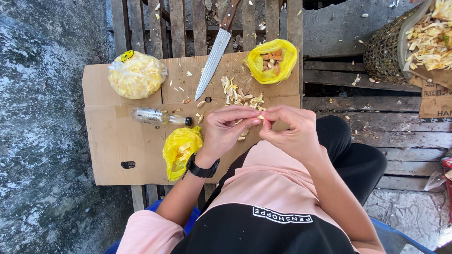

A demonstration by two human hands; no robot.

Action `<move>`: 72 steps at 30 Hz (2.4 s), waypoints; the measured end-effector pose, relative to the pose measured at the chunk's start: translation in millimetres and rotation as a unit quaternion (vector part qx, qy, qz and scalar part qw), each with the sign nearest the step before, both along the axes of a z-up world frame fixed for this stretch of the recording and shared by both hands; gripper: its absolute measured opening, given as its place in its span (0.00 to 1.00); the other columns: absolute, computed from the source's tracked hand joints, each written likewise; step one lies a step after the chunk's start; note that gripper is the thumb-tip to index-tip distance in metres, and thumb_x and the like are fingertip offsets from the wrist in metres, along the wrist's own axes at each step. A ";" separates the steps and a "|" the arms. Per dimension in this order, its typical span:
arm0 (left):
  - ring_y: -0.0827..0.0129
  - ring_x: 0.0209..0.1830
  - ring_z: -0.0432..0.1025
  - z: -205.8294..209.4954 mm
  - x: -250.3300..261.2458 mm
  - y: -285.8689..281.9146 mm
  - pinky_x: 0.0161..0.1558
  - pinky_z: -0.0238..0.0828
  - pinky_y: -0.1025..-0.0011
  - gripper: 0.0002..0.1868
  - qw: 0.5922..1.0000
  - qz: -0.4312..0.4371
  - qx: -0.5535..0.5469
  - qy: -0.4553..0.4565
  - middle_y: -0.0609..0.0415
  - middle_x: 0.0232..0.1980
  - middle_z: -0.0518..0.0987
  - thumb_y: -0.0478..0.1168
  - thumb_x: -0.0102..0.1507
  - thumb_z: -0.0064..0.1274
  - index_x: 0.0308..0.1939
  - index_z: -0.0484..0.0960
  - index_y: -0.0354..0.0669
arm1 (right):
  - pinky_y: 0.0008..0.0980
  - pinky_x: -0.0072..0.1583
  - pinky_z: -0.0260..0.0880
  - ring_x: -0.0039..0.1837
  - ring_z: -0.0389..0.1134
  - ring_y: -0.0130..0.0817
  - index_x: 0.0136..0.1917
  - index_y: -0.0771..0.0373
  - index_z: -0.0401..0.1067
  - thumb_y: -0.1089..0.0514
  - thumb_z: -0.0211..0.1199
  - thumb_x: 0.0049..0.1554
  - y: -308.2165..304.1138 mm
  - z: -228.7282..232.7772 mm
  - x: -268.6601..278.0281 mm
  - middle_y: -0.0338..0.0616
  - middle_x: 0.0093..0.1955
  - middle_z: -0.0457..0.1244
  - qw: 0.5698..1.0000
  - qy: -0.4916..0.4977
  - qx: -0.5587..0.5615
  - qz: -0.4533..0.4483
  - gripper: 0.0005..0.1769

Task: The person peels the thin outer skin from jackfruit seeds by hand and places the cleaned seeds into a yellow plastic container.

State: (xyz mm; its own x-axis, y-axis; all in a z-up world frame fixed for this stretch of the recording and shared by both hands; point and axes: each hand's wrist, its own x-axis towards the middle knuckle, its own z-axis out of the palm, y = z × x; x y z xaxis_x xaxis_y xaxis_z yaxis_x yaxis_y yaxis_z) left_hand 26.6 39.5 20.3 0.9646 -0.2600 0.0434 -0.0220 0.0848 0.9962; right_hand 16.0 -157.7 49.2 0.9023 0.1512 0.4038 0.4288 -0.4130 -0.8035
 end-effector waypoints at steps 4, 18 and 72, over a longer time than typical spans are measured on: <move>0.70 0.48 0.81 3.9 -3.5 0.3 0.49 0.79 0.75 0.09 0.999 -0.022 0.031 -0.031 0.48 0.48 0.86 0.28 0.61 0.65 0.46 0.88 0.36 | 0.27 0.45 0.75 0.43 0.75 0.32 0.43 0.70 0.75 0.71 0.72 0.48 -5.2 -3.9 -6.7 0.49 0.43 0.71 0.999 0.049 -0.001 0.001 0.09; 0.74 0.50 0.76 -13.1 -18.2 -2.4 0.52 0.75 0.77 0.12 0.997 0.008 -0.065 0.049 0.51 0.54 0.81 0.27 0.65 0.59 0.53 0.84 0.34 | 0.28 0.53 0.77 0.53 0.73 0.30 0.54 0.73 0.73 0.72 0.66 0.59 8.0 -32.8 -27.4 0.50 0.55 0.69 0.952 0.191 0.229 0.065 0.10; 0.69 0.60 0.75 -31.5 -43.0 -20.4 0.63 0.74 0.72 0.15 0.984 0.060 -0.148 0.075 0.43 0.61 0.80 0.26 0.68 0.60 0.59 0.83 0.31 | 0.21 0.45 0.70 0.43 0.68 0.23 0.51 0.72 0.75 0.71 0.62 0.63 1.9 -29.2 -20.6 0.42 0.48 0.67 0.951 0.245 0.187 -0.004 0.03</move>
